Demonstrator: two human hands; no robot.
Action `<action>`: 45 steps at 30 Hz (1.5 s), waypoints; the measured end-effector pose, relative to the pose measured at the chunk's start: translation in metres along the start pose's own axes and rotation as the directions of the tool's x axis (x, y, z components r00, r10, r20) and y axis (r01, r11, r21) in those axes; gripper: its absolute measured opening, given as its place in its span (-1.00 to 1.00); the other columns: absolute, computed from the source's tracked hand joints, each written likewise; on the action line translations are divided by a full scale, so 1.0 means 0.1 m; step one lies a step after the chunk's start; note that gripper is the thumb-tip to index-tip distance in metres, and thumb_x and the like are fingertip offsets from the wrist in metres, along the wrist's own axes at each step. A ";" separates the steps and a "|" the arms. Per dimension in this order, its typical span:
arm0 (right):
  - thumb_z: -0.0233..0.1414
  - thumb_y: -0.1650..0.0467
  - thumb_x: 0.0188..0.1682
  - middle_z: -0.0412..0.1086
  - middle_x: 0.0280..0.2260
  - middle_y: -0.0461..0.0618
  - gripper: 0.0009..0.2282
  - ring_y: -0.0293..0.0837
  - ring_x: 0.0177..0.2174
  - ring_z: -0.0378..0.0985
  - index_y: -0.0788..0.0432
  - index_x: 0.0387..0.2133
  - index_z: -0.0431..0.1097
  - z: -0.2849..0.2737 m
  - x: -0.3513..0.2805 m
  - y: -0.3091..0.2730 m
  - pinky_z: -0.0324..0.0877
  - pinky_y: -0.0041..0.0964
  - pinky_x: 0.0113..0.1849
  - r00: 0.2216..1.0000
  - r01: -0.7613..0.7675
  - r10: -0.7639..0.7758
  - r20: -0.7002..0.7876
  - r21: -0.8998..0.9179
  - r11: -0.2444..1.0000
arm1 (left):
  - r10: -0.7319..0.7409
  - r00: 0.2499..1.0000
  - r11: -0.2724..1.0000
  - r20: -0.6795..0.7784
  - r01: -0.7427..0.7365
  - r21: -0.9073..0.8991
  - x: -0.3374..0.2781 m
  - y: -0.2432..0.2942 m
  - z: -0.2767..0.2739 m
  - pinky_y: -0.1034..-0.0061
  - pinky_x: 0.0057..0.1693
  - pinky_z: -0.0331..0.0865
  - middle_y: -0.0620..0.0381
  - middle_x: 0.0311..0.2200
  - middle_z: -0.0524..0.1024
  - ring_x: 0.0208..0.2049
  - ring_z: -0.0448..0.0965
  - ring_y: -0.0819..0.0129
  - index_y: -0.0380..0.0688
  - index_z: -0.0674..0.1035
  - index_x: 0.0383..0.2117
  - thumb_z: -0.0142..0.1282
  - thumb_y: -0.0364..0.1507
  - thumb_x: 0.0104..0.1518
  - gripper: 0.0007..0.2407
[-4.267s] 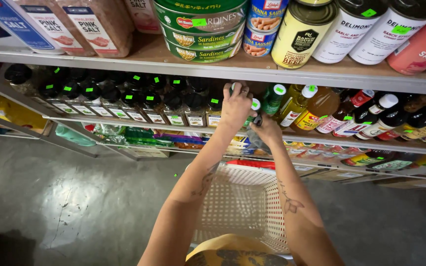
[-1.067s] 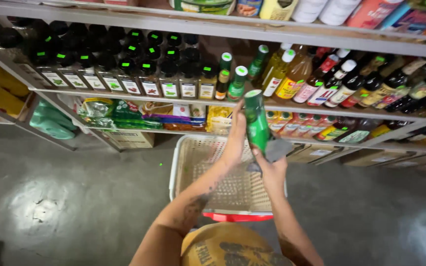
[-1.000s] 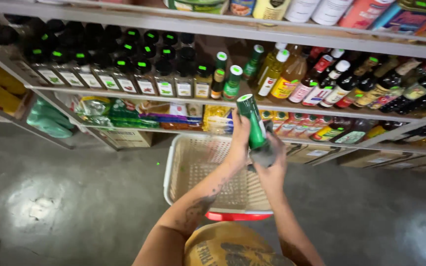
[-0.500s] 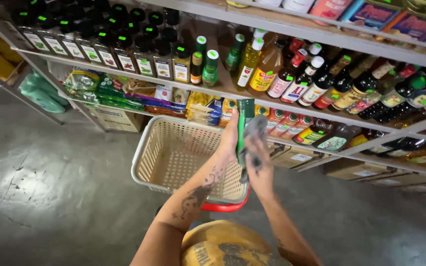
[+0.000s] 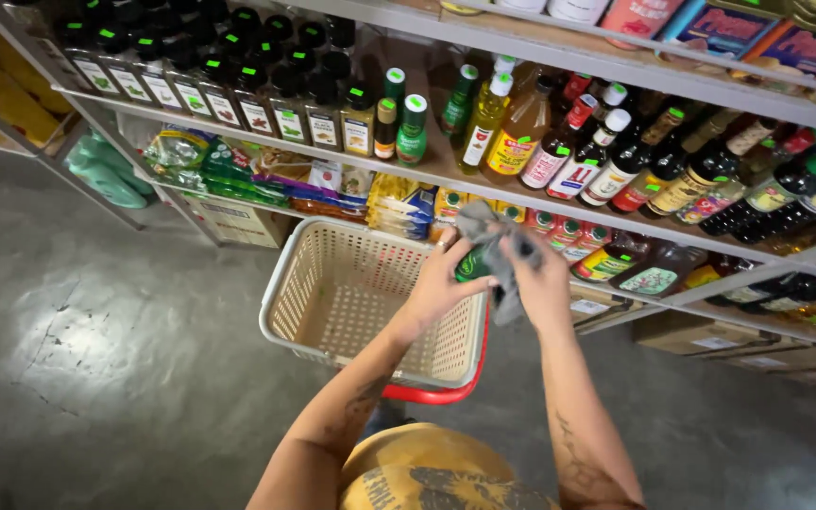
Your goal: The recorder uses a cloth to wipe down various bottles and jars of grocery items on store shelves and places some into a shopping basket.
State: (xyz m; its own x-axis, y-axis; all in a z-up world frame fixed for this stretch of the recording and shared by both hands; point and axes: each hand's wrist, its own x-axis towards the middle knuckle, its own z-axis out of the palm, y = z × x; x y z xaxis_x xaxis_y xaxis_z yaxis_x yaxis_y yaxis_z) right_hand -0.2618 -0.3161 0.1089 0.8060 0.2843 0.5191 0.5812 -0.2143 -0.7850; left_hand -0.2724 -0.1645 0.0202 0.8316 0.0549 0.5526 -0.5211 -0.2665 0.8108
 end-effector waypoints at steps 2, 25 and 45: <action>0.21 0.16 0.03 0.52 -0.10 0.10 -0.62 -0.02 -0.02 0.53 0.09 0.02 0.47 0.13 0.02 0.40 0.36 -0.03 0.04 0.857 -0.485 0.471 -0.209 -0.019 0.874 | -0.002 1.000 1.000 -0.027 0.002 0.016 0.02 -0.01 -0.07 0.14 0.14 0.39 -0.07 -0.10 0.36 -0.02 0.50 -0.11 -0.03 0.53 0.01 0.43 -0.14 -0.08 -0.47; -0.04 0.07 0.13 0.34 0.15 0.19 -0.51 0.05 0.19 0.30 0.10 0.20 0.34 1.41 0.72 0.55 0.18 0.03 0.21 0.767 -0.468 0.466 -0.441 0.112 0.877 | -0.585 0.793 0.581 0.168 0.555 -0.596 0.87 -0.28 -0.71 0.20 0.43 -0.02 -0.06 0.34 0.17 0.37 0.12 0.20 -0.16 0.23 0.36 -0.09 -0.14 0.36 -0.48; 0.22 0.40 -0.04 0.44 -0.04 0.24 -0.54 0.01 -0.02 0.46 0.14 0.16 0.34 1.59 0.51 0.87 0.40 0.02 0.05 0.813 -0.489 0.518 -0.267 0.169 0.856 | -0.744 0.665 0.472 0.070 0.596 -0.650 1.24 -0.07 -1.13 0.06 0.42 0.02 -0.39 0.37 0.00 0.39 0.05 -0.11 -0.27 0.00 0.41 0.06 -0.01 0.18 -0.20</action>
State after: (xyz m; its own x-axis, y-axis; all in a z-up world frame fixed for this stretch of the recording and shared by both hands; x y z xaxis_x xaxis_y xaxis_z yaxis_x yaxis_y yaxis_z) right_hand -0.1878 -0.1720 0.0132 0.9860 -0.1292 0.1058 0.0839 -0.1647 -0.9828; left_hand -0.1877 -0.0472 0.1050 0.9539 0.1676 -0.2492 0.1251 0.5325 0.8371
